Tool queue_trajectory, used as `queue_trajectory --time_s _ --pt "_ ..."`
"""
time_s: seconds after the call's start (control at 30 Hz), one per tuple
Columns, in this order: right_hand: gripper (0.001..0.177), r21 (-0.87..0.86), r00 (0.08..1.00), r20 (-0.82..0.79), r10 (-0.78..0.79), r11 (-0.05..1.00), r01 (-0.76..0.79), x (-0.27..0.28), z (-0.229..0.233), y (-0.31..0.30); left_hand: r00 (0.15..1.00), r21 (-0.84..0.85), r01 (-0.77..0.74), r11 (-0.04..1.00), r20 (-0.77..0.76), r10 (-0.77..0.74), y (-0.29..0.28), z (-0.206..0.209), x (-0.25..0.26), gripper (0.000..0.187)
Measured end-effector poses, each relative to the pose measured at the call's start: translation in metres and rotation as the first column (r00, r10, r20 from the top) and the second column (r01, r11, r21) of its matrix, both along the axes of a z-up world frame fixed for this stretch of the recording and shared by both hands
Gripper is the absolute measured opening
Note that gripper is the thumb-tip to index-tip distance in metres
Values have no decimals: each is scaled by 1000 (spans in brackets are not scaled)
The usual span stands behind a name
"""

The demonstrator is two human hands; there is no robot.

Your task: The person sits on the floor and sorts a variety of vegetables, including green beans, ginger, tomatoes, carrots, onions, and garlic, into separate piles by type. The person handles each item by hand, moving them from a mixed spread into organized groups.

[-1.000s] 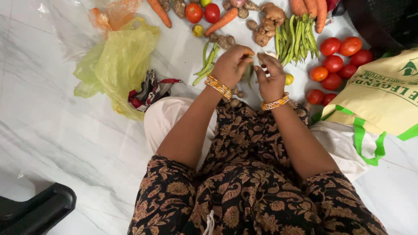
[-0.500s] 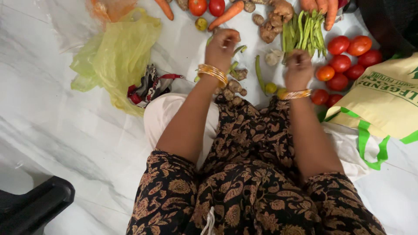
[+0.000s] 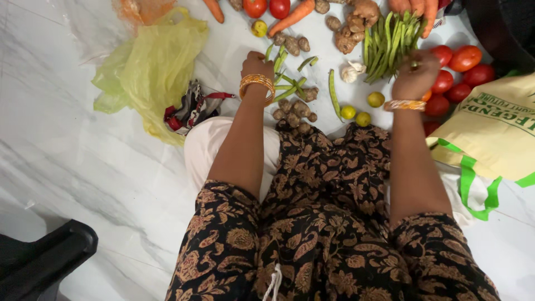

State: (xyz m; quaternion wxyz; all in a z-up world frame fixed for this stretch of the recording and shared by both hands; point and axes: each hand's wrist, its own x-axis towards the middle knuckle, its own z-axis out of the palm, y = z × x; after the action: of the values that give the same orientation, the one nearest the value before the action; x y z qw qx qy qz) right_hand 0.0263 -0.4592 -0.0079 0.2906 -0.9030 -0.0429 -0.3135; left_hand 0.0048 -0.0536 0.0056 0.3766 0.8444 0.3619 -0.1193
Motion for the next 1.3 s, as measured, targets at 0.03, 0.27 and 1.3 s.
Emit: queue_trajectory --time_s 0.03,0.27,1.3 --pt "16 -97 995 -3 95 991 -95 -12 10 14 998 14 17 1000 -65 -16 -2 3 -1 32" --pt "14 -435 811 -572 121 794 -425 -78 39 111 975 133 137 982 -193 -110 -16 38 -7 50" --pt "11 -205 995 -82 -58 978 40 14 32 7 906 -418 212 883 422 -17 -16 -8 5 30"
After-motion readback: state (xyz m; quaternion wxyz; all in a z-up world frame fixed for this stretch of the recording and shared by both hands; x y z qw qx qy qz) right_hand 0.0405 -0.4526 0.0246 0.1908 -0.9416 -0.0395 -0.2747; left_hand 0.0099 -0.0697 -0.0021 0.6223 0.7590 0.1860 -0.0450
